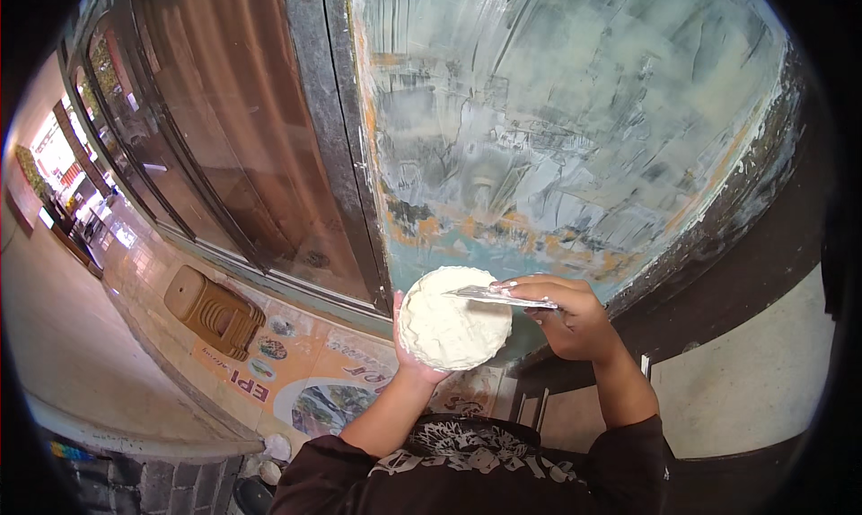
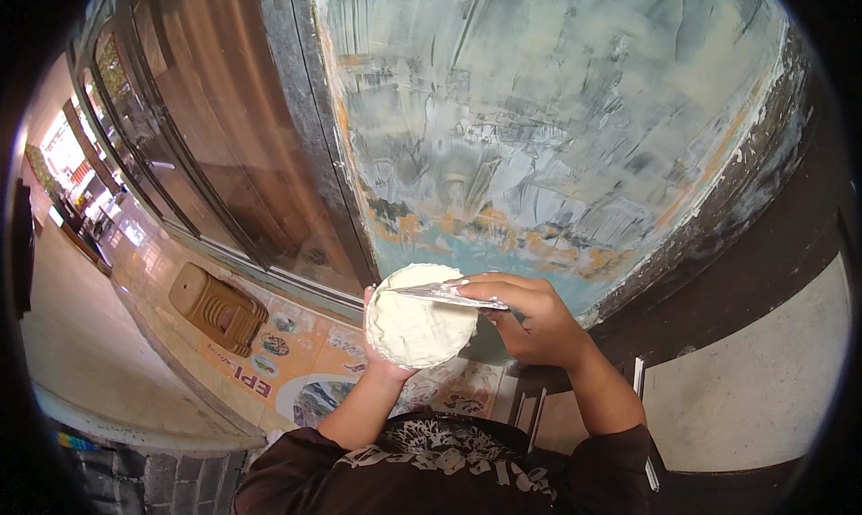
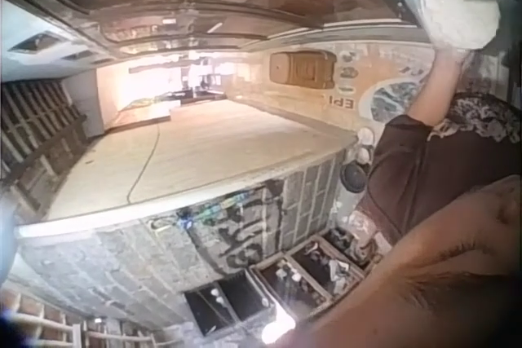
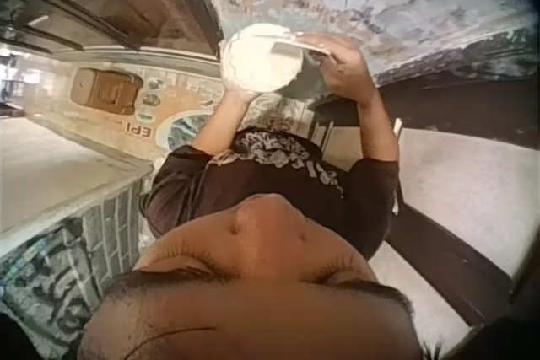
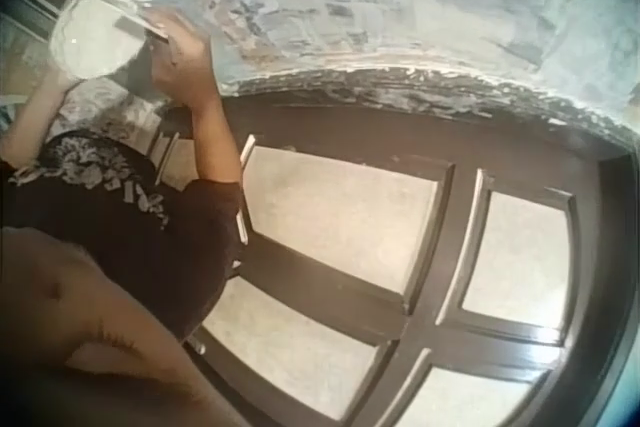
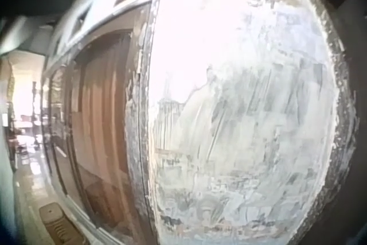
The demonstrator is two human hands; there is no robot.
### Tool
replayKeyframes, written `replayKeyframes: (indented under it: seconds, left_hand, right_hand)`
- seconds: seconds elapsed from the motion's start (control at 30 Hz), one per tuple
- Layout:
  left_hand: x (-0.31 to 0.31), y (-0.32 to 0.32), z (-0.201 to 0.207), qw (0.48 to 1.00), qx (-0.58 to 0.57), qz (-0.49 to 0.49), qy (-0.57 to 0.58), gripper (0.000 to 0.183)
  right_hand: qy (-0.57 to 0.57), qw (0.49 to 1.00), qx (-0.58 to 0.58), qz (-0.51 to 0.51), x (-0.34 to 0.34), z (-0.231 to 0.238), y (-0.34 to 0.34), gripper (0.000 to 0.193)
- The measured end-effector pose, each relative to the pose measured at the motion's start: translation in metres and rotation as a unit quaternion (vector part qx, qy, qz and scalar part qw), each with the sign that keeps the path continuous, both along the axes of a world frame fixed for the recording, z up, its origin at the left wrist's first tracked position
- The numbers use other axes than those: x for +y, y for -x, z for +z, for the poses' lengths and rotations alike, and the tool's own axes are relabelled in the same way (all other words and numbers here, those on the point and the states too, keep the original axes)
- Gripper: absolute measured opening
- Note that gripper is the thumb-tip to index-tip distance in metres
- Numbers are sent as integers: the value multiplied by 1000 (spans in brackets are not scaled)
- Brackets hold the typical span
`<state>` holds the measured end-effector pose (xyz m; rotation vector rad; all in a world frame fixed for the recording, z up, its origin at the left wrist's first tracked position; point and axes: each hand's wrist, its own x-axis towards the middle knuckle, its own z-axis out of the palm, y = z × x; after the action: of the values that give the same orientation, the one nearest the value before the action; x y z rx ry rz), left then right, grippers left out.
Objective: Applying and smoothing putty on a wall using a spatula.
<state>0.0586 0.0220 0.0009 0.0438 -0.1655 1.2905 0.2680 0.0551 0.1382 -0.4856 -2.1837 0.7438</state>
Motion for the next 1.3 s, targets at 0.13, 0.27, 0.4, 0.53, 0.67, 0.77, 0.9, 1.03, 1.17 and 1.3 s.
replayKeyframes:
  seconds: [0.13,0.27,0.4,0.53,0.67,0.77,0.9,1.03,1.17,1.3]
  left_hand:
    - [1,-4,-3,1000,24,-4,0,85]
    - [1,-8,5,997,71,-24,20,85]
    - [0,-6,8,998,50,25,8,83]
    - [3,-1,2,998,12,54,-4,90]
    - [6,-2,11,1000,-10,2,-29,88]
    - [5,-2,16,1000,-15,-4,-25,88]
    - [10,1,9,999,-14,38,-16,93]
    - [20,10,6,999,29,39,-3,93]
    - [22,10,9,998,23,60,-20,90]
    - [25,13,0,995,5,88,-40,90]
  right_hand:
    - [-23,1000,-17,-12,-3,6,4,39]
    - [-17,1000,-14,-21,1,2,6,39]
    - [-27,999,-14,-22,2,4,8,39]
    - [-26,999,-29,-36,-2,9,14,42]
    - [-35,998,-35,-42,-3,11,20,44]
    - [-31,997,-45,-55,-3,13,26,45]
    - [-31,997,-43,-63,-1,10,32,46]
    - [-48,995,-67,-63,0,6,37,46]
    - [-175,964,-158,-119,-8,2,51,44]
    - [-184,943,-260,-96,-14,-1,61,46]
